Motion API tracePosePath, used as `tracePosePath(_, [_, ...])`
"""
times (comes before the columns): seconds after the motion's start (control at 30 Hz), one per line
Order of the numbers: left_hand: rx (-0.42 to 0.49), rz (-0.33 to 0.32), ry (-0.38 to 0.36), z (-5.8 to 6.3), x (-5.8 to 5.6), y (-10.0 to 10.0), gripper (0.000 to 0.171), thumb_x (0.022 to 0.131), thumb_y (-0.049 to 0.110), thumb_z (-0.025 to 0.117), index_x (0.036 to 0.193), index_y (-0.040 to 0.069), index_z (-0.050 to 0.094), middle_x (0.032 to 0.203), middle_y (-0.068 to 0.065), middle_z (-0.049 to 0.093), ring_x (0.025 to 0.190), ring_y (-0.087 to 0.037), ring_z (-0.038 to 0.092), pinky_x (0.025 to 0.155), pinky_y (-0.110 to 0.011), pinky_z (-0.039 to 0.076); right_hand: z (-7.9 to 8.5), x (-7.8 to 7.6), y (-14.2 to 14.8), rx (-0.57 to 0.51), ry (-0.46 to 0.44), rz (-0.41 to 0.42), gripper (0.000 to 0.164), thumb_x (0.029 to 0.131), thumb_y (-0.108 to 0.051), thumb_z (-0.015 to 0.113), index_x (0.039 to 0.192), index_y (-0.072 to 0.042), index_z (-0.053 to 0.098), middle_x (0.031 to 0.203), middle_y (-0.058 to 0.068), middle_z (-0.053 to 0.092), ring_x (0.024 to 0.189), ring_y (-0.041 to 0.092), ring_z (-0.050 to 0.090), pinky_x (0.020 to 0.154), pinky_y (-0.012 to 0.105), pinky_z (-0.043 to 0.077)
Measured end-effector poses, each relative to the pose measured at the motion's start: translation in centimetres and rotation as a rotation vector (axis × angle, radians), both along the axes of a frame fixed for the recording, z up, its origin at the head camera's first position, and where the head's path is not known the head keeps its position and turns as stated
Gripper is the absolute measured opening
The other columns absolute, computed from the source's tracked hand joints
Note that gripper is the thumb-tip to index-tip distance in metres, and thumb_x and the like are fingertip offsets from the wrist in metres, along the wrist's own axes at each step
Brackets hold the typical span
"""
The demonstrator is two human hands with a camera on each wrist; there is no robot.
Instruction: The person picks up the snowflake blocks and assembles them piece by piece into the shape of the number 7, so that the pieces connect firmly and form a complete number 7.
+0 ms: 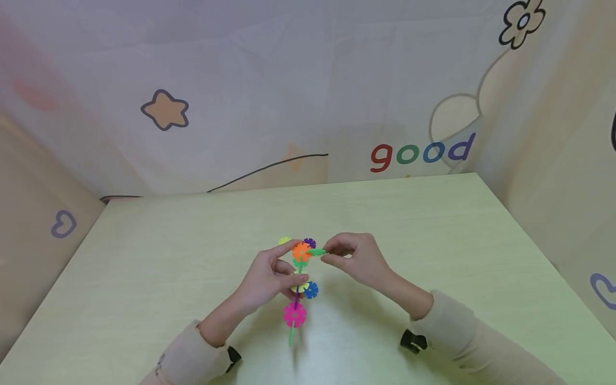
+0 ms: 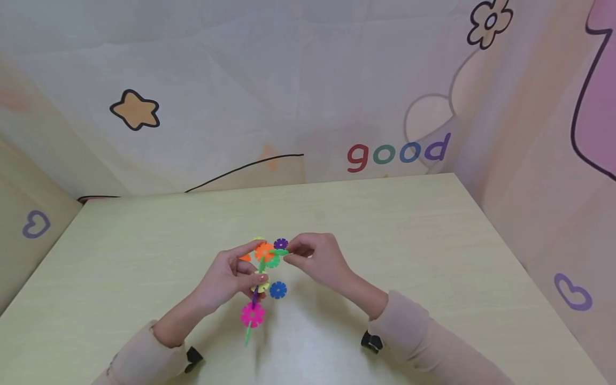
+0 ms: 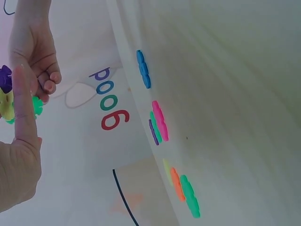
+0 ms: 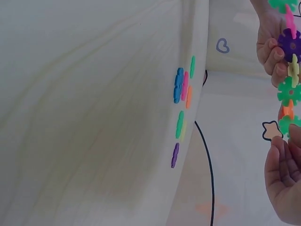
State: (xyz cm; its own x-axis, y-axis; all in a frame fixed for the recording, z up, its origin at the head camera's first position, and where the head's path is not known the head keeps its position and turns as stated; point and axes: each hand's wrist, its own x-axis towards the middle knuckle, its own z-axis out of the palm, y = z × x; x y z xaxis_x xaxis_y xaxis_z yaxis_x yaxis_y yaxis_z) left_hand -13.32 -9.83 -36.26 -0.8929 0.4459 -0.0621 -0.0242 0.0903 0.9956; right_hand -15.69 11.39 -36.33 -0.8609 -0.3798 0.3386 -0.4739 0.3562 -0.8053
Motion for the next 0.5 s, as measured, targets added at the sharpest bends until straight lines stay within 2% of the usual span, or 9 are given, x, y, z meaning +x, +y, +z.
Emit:
tracePosePath(0.23, [0.001,0.022,0.001,0.0,0.0,-0.7,0.073,0.079,0.002,0.069,0.141,0.005,0.030,0.073,-0.015,0.066,0.062,-0.028,0.066,0.060,-0.041,0.055,-0.2,0.1,0.4,0.033,-0.031,-0.011,0.009,0.078,-0.010,0.072,0.085,-0.004,0.069,0.078,0.001,0.067,0.068,0.011,0.060,0.063,0.027,0.052])
tracePosePath(0.5, [0.009,0.058,-0.018,-0.2,-0.1,-1.5,0.074,0.078,0.002,0.070,0.141,0.009,0.032,0.073,-0.015,0.066,0.064,-0.032,0.066,0.060,-0.043,0.054,-0.8,-0.2,0.2,0.079,-0.076,0.038,0.008,0.078,-0.007,0.071,0.084,-0.003,0.069,0.078,0.001,0.067,0.067,0.011,0.059,0.063,0.025,0.052])
